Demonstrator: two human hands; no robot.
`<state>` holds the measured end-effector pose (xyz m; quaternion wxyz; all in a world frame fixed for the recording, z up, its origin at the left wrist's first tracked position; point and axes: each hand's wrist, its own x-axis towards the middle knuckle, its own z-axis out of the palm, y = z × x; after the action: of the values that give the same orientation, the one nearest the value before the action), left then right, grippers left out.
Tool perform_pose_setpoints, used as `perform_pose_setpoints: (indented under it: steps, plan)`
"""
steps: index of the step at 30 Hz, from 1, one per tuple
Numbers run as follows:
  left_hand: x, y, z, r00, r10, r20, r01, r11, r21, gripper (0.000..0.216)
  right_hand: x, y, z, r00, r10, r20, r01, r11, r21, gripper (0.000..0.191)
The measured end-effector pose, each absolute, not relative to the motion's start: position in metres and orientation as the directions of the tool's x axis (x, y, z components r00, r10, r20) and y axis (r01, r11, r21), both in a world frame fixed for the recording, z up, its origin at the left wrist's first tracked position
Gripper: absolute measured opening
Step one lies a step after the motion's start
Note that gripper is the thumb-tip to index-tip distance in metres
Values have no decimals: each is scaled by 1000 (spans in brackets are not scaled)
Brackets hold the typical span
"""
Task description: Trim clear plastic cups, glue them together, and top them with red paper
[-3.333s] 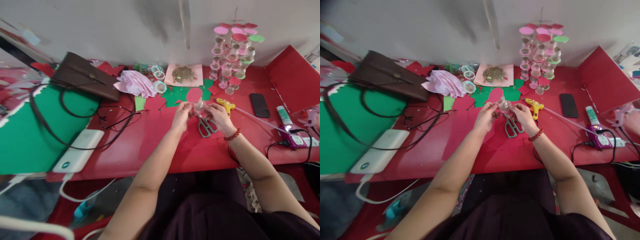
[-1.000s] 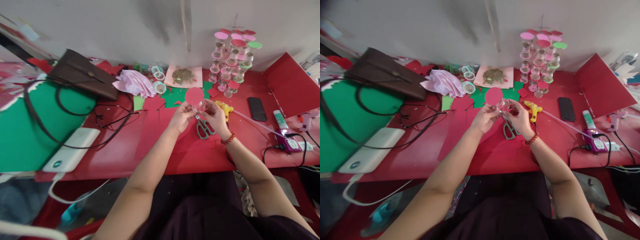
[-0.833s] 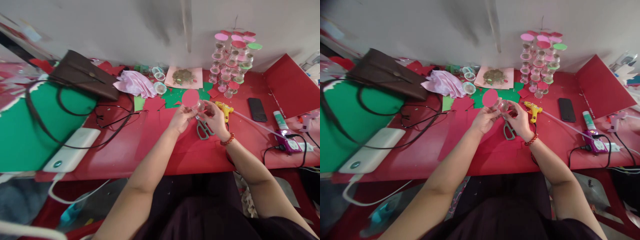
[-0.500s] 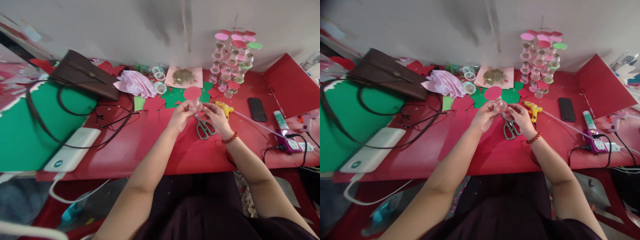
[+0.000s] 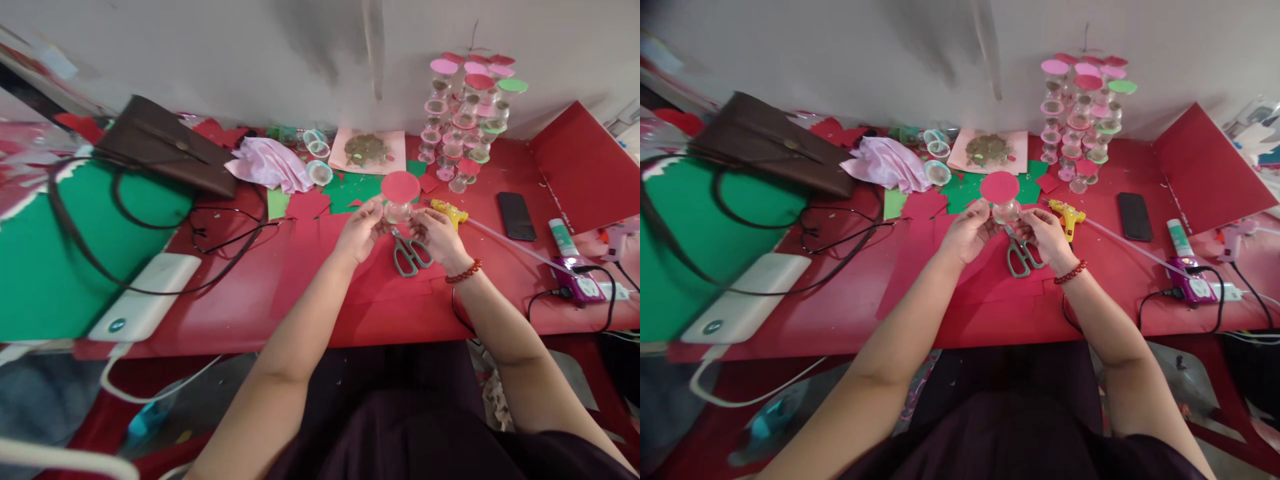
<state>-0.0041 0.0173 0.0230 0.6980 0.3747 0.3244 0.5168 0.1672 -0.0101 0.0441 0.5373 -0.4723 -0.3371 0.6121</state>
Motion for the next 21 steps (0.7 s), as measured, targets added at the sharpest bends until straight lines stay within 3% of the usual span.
perform_pose_setpoints:
  steps: [4,7,21]
  plan:
    - [-5,19,27,192,956,-224,-467,289,836,19,168,-11,49,32,965,-260,-356,-232,-905,25]
    - [-5,17,28,193,944,-268,-414,326,850,29,168,-11,50,40,964,-262,-349,-232,-908,23]
    - [2,14,31,89,990,-106,-277,127,953,27,167,-11,45,0,966,-259,-272,-249,-929,26]
